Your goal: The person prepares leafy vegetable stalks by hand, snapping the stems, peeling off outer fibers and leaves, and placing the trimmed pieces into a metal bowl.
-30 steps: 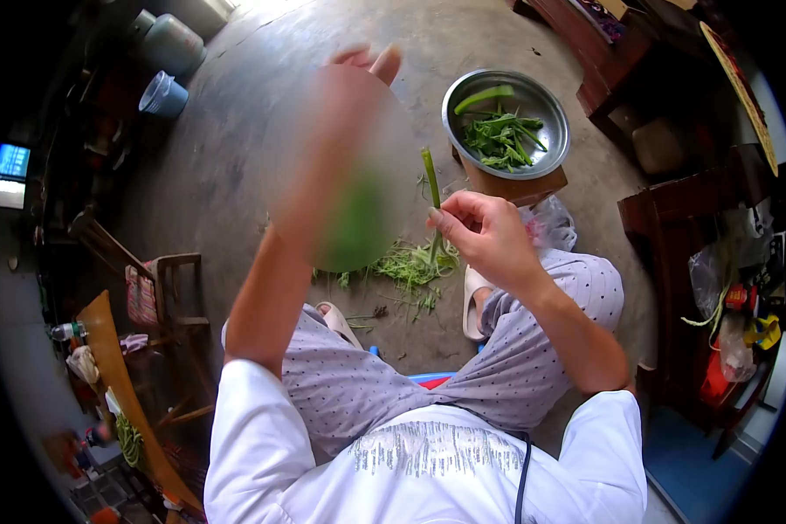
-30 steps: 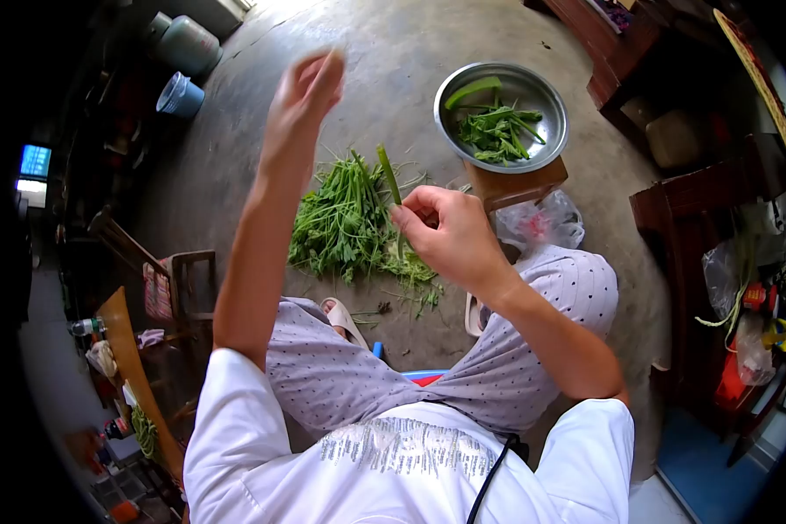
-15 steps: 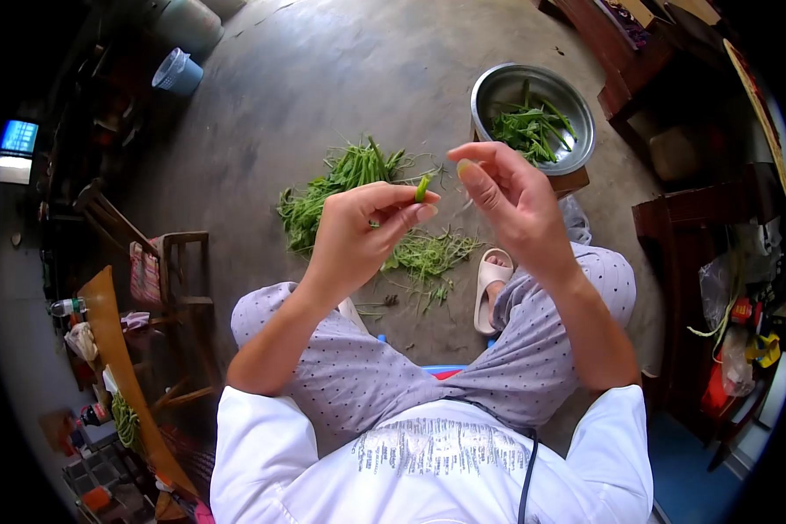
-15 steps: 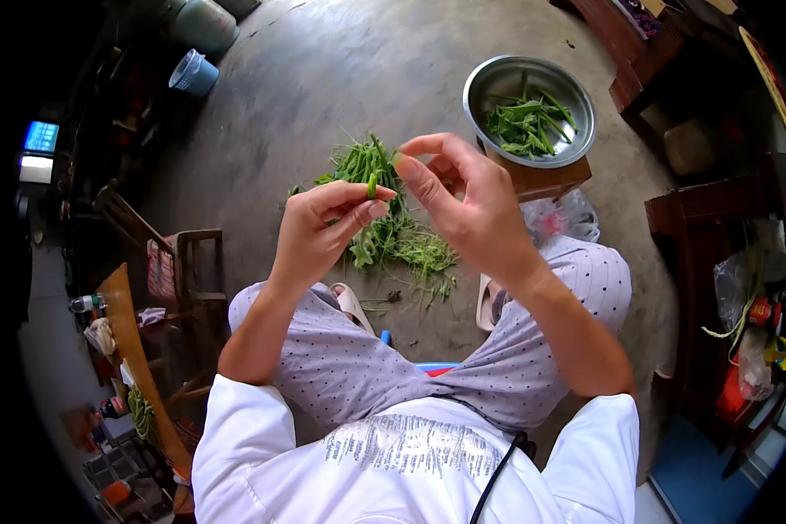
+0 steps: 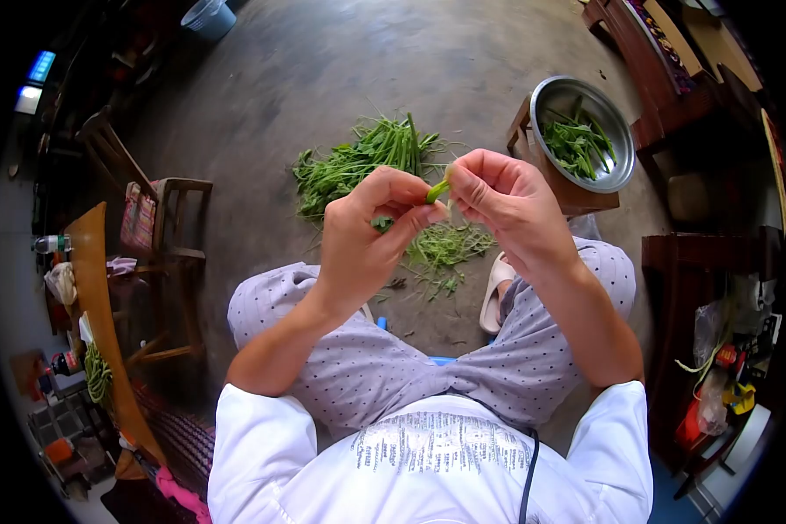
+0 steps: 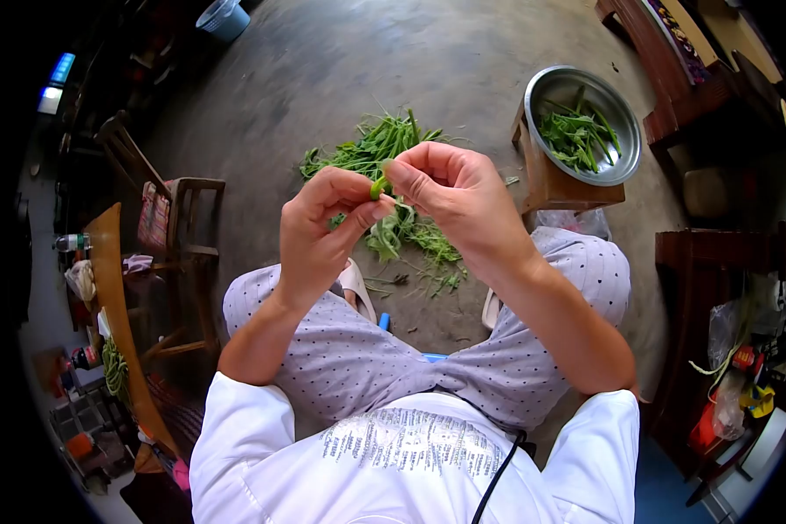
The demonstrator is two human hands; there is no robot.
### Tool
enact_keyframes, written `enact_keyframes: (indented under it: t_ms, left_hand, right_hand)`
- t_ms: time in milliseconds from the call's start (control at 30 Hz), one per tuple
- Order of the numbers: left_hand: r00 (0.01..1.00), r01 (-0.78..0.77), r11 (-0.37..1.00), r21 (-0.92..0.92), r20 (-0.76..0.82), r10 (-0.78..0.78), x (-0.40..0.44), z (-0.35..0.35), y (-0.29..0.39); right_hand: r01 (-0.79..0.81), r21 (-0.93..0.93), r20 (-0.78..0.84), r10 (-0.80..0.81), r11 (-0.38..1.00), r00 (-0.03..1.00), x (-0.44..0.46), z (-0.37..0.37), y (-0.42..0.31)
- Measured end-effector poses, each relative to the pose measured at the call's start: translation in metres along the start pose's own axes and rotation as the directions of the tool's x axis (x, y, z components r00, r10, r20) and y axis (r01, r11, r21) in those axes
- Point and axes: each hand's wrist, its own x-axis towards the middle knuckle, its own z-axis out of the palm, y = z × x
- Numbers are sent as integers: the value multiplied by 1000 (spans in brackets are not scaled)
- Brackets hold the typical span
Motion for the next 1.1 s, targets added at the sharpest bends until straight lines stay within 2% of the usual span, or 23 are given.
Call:
enact_keyframes:
  t_ms: [33,133,367,433,467,533,667,733,867,933,967,1033,1100]
  left_hand:
    - [1000,-14,997,-82,-20,13,-1,-1,-3]
    - [999,40,986,-163,-14,-43,-4,-4,-4]
    - [999,36,953,-300,-19,-44,-6,-6,-7]
    - [999,48,933,-356,2,-51,-4,-9,-3]
    - [999,47,933,-357,1,-50,-4,-9,-1]
    - [992,128,867,-482,49,-119,-3,-10,2]
    - [994,113,878,-466,50,-101,-1,-17,-2]
    - [993,110,849,-517,24,-114,0,-19,0]
    - [986,150,812,-564,27,-163,4,-29,-2]
    - [984,169,810,-562,47,-173,2,-34,-4]
    - [981,190,807,-559,71,-181,2,-34,-4]
    - [983,184,819,-543,83,-165,1,-32,-3]
    - [984,179,831,-526,95,-152,-1,-28,-1]
  right_hand:
    - [12,0,5,-12,1000,1000,2,2,2]
    - [65,-32,0,-65,997,998,5,12,5]
    - [162,-170,-28,-169,972,985,7,29,10]
    - [265,-378,-45,-304,887,952,6,35,11]
    - [266,-379,-45,-304,886,952,7,35,10]
    - [414,-607,36,-497,679,867,7,34,8]
    - [413,-699,84,-506,583,858,4,32,1]
    - [462,-769,150,-578,441,802,4,30,0]
    - [436,-770,143,-540,466,830,1,26,-4]
    - [335,-677,42,-419,655,907,0,23,-6]
    - [334,-678,42,-419,655,907,0,21,-5]
    - [404,-536,66,-440,741,896,3,17,-1]
    - [426,-476,80,-444,770,892,5,19,3]
